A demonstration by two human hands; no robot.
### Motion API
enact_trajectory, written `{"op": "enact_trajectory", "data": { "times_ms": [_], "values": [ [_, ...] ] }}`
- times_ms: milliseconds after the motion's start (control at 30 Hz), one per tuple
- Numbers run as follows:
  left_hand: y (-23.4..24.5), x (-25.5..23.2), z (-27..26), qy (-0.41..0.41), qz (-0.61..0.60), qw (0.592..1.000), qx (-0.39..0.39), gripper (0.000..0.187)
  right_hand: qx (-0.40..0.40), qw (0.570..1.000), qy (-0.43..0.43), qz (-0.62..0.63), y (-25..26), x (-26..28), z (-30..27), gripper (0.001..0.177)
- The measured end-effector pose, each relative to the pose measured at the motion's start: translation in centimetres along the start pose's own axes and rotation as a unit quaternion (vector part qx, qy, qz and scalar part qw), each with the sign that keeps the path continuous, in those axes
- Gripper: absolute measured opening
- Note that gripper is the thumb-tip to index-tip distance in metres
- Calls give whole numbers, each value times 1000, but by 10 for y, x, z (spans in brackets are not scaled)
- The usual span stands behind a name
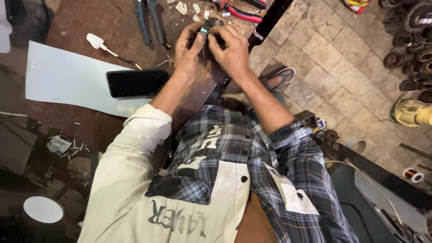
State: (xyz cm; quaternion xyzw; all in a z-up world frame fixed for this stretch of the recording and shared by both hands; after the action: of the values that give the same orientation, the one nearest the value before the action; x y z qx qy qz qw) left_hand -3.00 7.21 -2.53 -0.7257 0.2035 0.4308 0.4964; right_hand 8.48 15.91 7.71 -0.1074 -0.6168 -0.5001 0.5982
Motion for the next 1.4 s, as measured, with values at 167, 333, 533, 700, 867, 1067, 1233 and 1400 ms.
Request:
{"op": "enact_trajectory", "data": {
  "times_ms": [167,333,533,700,867,1067,1233,1400],
  "values": [
    [3,2,5,8,12,1000,1,37,0,999,-45,-2,1,-14,6,15],
    [6,5,8,6,21,1000,13,34,45,989,-108,86,-3,-47,14,17],
    [13,11,13,85,-120,989,-1,29,46,977,-146,146,-7,-64,12,23],
    [31,11,19,116,36,992,23,18,-23,989,-111,98,-4,-49,2,21],
    [41,7,28,112,104,987,-41,22,-29,995,-90,36,0,-24,-5,17],
    [28,-22,12,85,126,985,-85,45,-23,999,-17,17,8,3,-5,15],
    [-7,-28,2,0,155,987,30,46,-16,999,-43,20,1,12,0,15],
    [-1,-17,-3,7,140,990,11,32,3,999,-45,19,-2,5,-1,12]
  ]
}}
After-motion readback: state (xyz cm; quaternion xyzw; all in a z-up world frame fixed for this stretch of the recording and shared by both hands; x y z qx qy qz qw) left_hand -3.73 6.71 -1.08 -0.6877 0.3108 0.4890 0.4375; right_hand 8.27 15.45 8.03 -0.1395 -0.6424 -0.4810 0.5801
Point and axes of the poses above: each hand's wrist, its own z-axis towards the middle knuckle, its own y-axis out of the back of the hand, x = y × z, the point moved 7 cm from there along z, towards the middle knuckle, and after that the axes turned 4 degrees about x, right-handed, at the moved point
